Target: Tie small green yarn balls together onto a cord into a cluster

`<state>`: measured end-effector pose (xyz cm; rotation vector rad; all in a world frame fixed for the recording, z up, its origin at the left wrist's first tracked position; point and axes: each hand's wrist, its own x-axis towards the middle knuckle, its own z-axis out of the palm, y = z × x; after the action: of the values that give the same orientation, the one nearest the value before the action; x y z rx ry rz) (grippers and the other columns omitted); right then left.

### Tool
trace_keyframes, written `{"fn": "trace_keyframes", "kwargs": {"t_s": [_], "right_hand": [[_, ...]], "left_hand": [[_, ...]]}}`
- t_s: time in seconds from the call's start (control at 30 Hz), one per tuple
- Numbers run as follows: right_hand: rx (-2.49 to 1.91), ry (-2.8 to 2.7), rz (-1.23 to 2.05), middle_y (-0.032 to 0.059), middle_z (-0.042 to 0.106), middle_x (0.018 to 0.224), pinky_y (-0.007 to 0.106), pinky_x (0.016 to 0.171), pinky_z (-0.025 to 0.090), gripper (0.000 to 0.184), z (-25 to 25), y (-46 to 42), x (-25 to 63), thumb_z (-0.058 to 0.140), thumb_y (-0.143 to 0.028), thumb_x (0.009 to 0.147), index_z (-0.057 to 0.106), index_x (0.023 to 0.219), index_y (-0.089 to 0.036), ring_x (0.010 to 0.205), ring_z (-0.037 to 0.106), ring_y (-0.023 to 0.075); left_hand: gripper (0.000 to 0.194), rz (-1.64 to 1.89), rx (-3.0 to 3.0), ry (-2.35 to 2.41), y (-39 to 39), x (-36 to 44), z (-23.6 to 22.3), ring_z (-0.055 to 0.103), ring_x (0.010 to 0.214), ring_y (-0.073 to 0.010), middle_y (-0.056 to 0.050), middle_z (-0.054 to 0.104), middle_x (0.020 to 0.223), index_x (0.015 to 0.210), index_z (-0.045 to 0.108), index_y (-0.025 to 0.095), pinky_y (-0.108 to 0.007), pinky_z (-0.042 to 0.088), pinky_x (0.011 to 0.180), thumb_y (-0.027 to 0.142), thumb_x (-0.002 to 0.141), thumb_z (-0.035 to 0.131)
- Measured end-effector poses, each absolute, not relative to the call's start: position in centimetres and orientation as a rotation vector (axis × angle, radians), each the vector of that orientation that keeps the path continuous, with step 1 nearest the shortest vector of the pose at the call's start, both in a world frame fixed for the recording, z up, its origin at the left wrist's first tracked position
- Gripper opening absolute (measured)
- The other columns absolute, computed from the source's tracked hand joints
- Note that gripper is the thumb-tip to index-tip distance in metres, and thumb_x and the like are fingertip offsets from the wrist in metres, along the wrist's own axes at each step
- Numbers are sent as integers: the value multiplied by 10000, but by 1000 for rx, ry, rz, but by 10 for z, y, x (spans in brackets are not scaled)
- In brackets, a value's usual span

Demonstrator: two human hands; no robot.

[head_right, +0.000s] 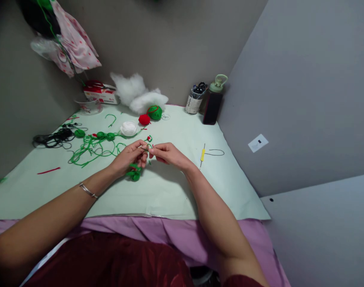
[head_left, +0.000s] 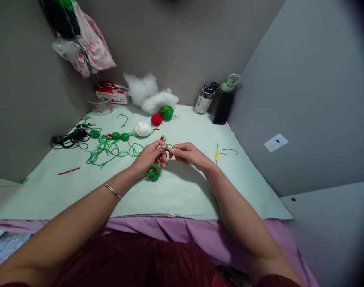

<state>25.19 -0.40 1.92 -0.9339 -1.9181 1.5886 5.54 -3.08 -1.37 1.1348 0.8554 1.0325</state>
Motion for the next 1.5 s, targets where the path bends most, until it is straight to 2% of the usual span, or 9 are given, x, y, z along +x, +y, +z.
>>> {"fn": "trace_keyframes", "kwargs": {"t_s": [0.17,0.3,0.5,0.7,0.8,1.03,1.27,1.4,1.5], "right_hand": [[-1050,-1840,1441,-55,415,584,241,498,213,432,20,4,260,593,-592,906,672,868,-169,517,312,84],[-1484,-1822,779,4,562,670,278,607,348,342,14,19,278,593,-516,911,685,868,-189,629,481,149],[-1728,-1901,42,172,677,1143,433,889,438,286,5,28,294,575,-320,916,714,1121,-176,1044,593,313],[-1116,-2011,924,43,688,839,304,721,468,347,10,10,262,576,-456,933,707,1099,-181,756,591,175],[-1010,-2100,1109,-10,590,680,262,622,384,325,11,1,251,622,-476,895,696,853,-163,646,495,126],[-1152,-1995,1105,-13,533,629,267,622,381,352,9,10,261,575,-468,922,723,864,-154,608,452,130],[-1401,-2015,139,198,633,1270,455,960,440,436,3,8,257,525,-280,959,592,1374,-161,1133,560,315],[-1063,-2301,498,95,718,967,341,831,477,233,2,-12,238,508,-282,1003,720,1045,-194,884,634,217],[-759,-2469,694,79,702,1072,307,819,484,210,-8,-29,219,549,-186,967,711,1100,-199,905,639,186]], "left_hand": [[337,1026,1148,903,-28,54,-16,592,446,-93,43,610,613,910,545,191,-161,363,377,499,870,675],[346,1105,1125,954,-25,53,-17,592,484,-88,40,600,641,877,560,181,-172,404,423,486,835,717],[352,1148,1128,975,-25,52,-17,567,528,-78,21,602,697,841,614,165,-189,430,481,473,779,771],[323,1029,1188,949,-27,53,-20,552,545,-78,19,603,701,836,627,172,-201,443,526,466,795,754],[310,990,1224,943,-27,53,-21,553,546,-85,14,609,691,820,625,173,-203,433,522,459,802,744],[316,1080,1190,984,-27,50,-12,539,555,-84,13,599,697,807,643,171,-210,446,544,466,791,755],[326,1300,1084,1041,-22,46,-13,535,561,-87,12,600,701,817,649,160,-210,415,529,454,759,778],[279,1357,1062,1042,-22,47,-16,535,571,-85,17,591,701,823,645,158,-207,420,542,413,785,751],[257,1378,1060,1038,-23,48,-16,520,573,-81,26,574,696,817,638,158,-206,421,552,397,803,733]]}}
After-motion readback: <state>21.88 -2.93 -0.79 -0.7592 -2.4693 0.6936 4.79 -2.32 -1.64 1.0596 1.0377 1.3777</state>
